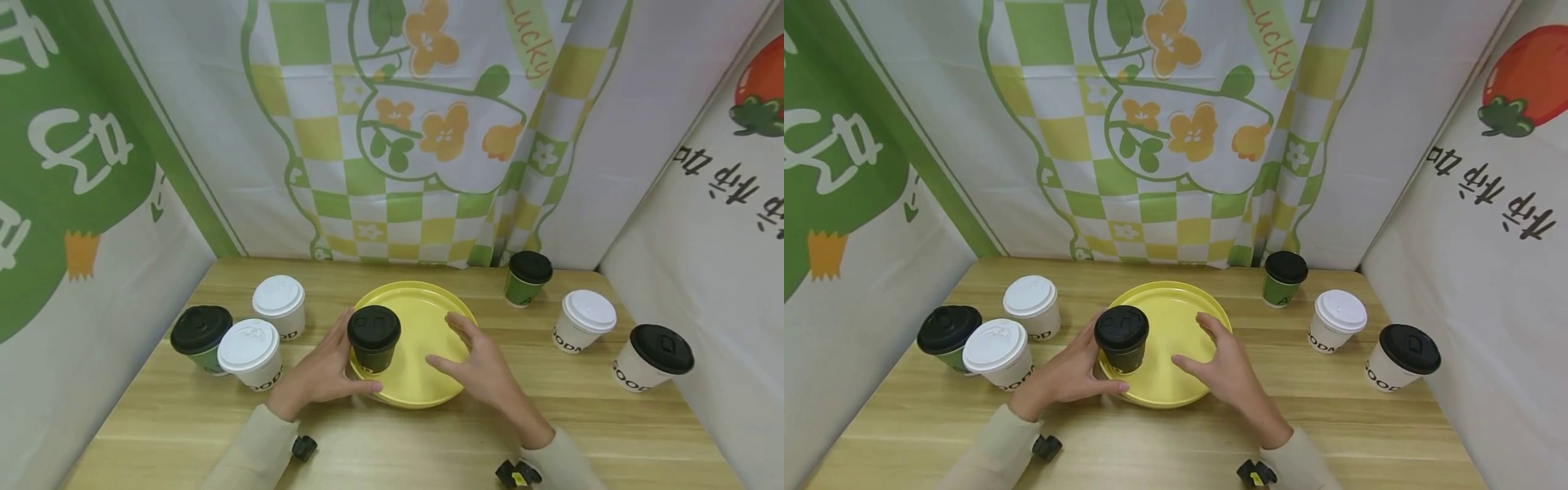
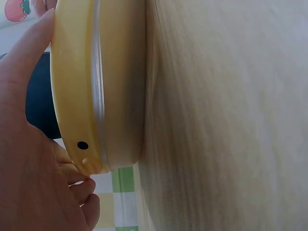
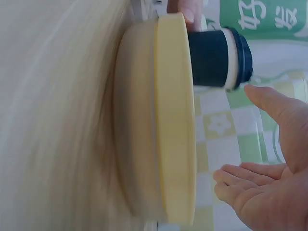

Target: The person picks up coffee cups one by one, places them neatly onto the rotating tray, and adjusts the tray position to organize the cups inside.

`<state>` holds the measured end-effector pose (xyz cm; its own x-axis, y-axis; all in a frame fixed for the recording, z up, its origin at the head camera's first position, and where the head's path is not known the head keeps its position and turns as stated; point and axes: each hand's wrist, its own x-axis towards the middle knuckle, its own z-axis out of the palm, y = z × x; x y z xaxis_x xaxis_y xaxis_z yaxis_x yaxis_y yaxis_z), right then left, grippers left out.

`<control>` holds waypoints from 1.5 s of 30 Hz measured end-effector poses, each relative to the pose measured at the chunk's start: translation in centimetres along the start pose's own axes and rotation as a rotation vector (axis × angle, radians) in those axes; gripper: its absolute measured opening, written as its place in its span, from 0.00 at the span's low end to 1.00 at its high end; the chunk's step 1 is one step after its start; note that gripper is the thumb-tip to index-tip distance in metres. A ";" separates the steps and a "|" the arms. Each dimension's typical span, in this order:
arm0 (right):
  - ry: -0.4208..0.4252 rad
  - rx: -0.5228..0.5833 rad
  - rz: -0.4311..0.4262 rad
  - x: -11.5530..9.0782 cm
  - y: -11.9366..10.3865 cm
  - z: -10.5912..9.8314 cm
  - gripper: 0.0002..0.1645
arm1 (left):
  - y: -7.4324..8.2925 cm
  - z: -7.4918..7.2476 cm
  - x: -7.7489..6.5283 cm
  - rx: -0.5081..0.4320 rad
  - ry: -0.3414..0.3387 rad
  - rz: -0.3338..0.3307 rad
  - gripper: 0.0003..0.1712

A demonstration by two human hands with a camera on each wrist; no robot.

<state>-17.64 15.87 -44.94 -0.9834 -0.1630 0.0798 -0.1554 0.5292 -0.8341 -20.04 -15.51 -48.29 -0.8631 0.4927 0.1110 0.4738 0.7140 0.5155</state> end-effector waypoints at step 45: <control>0.362 -0.065 0.394 -3.2 12.4 -14.0 0.65 | -0.9 -0.6 -0.3 -0.029 -0.014 -0.008 0.75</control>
<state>-17.77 34.64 -47.93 -0.9360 0.3497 -0.0400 0.2379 0.5448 -0.8041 -20.35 -16.59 -48.29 -0.8644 0.4938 0.0948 0.4612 0.7034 0.5409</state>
